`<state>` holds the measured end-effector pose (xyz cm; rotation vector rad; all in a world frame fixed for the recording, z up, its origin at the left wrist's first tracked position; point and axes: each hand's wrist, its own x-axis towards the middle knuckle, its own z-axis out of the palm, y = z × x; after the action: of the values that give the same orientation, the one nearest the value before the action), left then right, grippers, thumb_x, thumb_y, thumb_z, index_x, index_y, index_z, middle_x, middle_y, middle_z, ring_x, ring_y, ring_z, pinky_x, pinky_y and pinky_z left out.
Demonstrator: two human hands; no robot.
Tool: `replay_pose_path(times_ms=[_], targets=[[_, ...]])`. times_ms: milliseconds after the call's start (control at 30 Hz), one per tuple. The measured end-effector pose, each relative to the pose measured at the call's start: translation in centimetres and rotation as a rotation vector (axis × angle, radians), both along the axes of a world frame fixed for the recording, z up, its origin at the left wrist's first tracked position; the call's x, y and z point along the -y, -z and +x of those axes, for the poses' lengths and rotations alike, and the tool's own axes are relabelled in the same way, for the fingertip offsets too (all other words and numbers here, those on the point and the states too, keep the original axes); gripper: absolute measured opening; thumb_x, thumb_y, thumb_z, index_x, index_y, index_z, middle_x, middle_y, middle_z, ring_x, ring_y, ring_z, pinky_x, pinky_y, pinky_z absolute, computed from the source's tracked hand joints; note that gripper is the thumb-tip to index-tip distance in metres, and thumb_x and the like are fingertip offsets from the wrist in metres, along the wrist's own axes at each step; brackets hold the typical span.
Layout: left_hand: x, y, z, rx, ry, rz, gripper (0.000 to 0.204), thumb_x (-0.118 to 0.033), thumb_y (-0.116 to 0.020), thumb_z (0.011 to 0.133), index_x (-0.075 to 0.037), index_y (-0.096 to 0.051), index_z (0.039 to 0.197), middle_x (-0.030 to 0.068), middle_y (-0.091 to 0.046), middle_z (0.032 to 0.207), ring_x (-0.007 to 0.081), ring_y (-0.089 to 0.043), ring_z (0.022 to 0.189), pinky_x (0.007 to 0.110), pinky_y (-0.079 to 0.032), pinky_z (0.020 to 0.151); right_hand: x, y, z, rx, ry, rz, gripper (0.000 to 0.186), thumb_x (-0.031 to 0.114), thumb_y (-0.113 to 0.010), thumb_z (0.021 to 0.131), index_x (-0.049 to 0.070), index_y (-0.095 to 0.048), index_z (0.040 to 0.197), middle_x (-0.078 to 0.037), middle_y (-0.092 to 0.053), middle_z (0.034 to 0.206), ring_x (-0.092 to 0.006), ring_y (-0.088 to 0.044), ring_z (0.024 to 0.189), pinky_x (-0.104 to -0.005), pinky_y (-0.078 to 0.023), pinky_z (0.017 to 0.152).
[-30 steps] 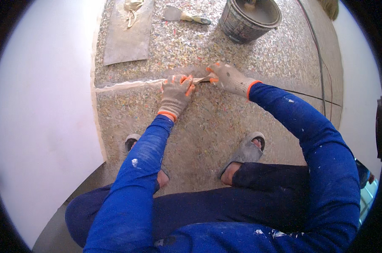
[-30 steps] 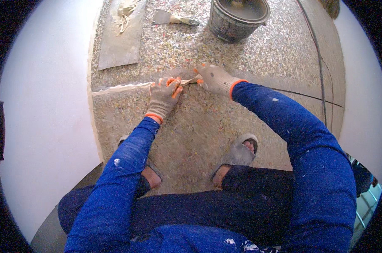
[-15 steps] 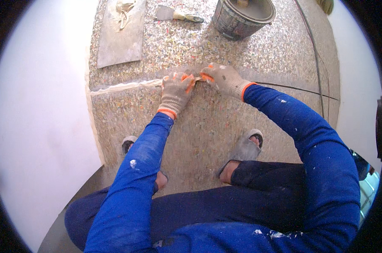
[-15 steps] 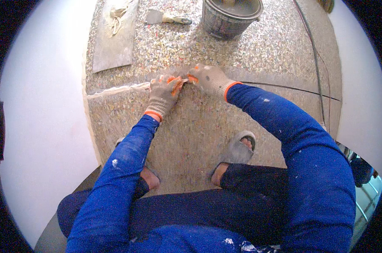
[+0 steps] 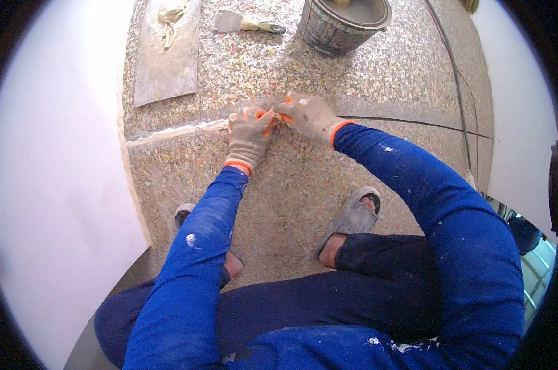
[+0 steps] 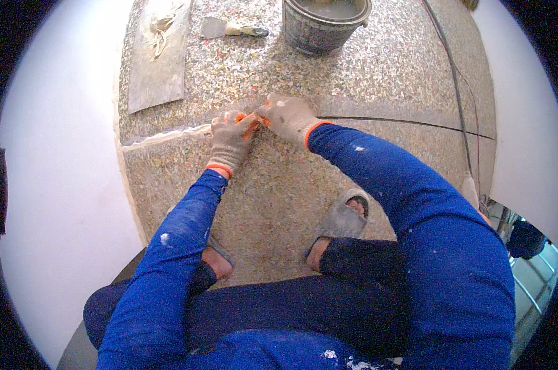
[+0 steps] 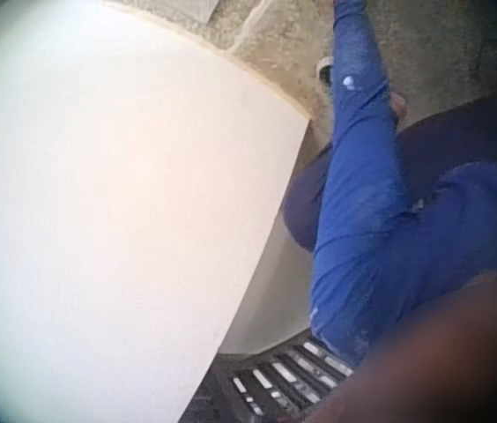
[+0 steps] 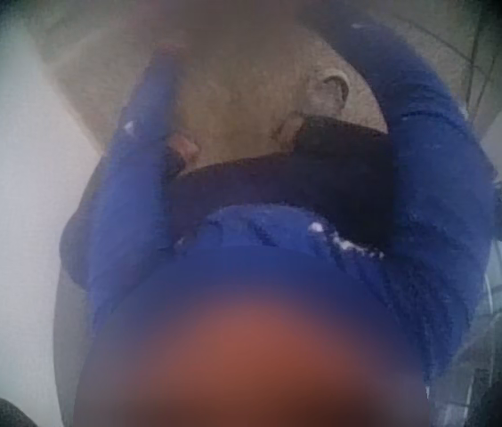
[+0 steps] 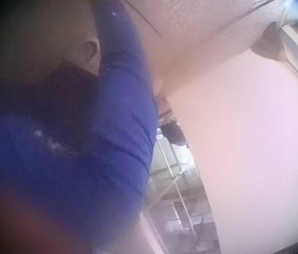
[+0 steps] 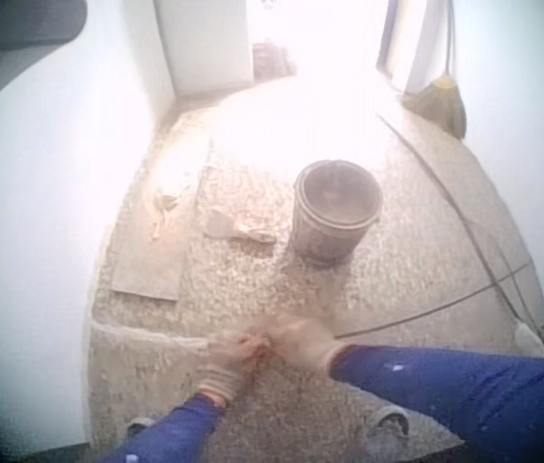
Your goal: The person kneels on a tiled floor and applies grout into the joints between tiles using a small trowel and gloved hands. They repeatedly scoop grout from a bucket, press it into the seams, and smooth the surface along the grout lines.
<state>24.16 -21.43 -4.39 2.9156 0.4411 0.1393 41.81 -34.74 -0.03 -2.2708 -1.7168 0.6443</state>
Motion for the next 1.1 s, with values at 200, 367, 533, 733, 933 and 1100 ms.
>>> replay_pose_path(times_ms=[200, 367, 533, 733, 933, 1100], targets=[[0.1, -0.8, 0.6, 0.115, 0.024, 0.032, 0.035, -0.041, -0.070, 0.089, -0.027, -0.070, 0.121, -0.0018, -0.067, 0.106, 0.0256, -0.061, 0.103, 0.050, -0.045, 0.084, 0.8, -0.5, 0.9, 0.016, -0.090, 0.055, 0.021, 0.025, -0.063, 0.094, 0.014, -0.066, 0.112, -0.016, -0.065, 0.102, -0.0362, -0.068, 0.099, -0.0475, -0.055, 0.079], [2.1, -0.4, 1.5, 0.006, 0.087, 0.017, 0.032, -0.039, -0.069, 0.091, -0.025, -0.070, 0.120, -0.0013, -0.066, 0.103, 0.0254, -0.063, 0.098, 0.048, -0.045, 0.084, 1.7, -0.8, 1.5, 0.034, -0.128, 0.008, 0.020, 0.023, -0.059, 0.096, 0.011, -0.064, 0.110, -0.016, -0.066, 0.103, -0.0367, -0.068, 0.100, -0.0480, -0.055, 0.080], [1.1, -0.4, 0.6, 0.164, -0.008, 0.073, 0.031, -0.035, -0.070, 0.091, -0.025, -0.070, 0.120, -0.0026, -0.067, 0.100, 0.0243, -0.064, 0.095, 0.047, -0.044, 0.081, 2.1, -1.3, 2.6, 0.007, -0.179, -0.109, 0.025, 0.016, -0.065, 0.092, 0.008, -0.066, 0.116, -0.016, -0.063, 0.109, -0.0365, -0.067, 0.101, -0.0474, -0.054, 0.082], [0.6, -0.4, -0.8, 0.123, 0.044, 0.063, 0.034, -0.030, -0.069, 0.091, -0.024, -0.067, 0.124, -0.0014, -0.067, 0.103, 0.0243, -0.063, 0.096, 0.046, -0.044, 0.079, 3.3, -2.2, 3.0, -0.123, -0.066, -0.131, 0.042, 0.013, -0.063, 0.094, 0.012, -0.061, 0.136, -0.019, -0.063, 0.118, -0.0389, -0.066, 0.105, -0.0468, -0.053, 0.088], [2.8, -1.0, -2.4, 0.161, -0.195, -0.019, 0.044, -0.026, -0.066, 0.091, -0.015, -0.061, 0.133, 0.0061, -0.061, 0.125, 0.0293, -0.055, 0.117, 0.051, -0.044, 0.095, 3.1, -4.7, 4.3, -0.128, -0.159, -0.183, 0.043, 0.014, -0.061, 0.098, 0.011, -0.057, 0.142, -0.023, -0.062, 0.124, -0.0425, -0.064, 0.113, -0.0487, -0.052, 0.093], [6.7, -2.0, -5.6, -0.038, -0.612, 0.020, 0.068, -0.035, -0.059, 0.097, 0.003, -0.041, 0.150, 0.0272, -0.046, 0.147, 0.0456, -0.043, 0.133, 0.058, -0.033, 0.112, 4.2, -3.6, 4.2, -0.136, -0.089, -0.094, 0.044, 0.017, -0.064, 0.098, 0.010, -0.057, 0.141, -0.022, -0.063, 0.122, -0.0418, -0.064, 0.111, -0.0492, -0.052, 0.091]])
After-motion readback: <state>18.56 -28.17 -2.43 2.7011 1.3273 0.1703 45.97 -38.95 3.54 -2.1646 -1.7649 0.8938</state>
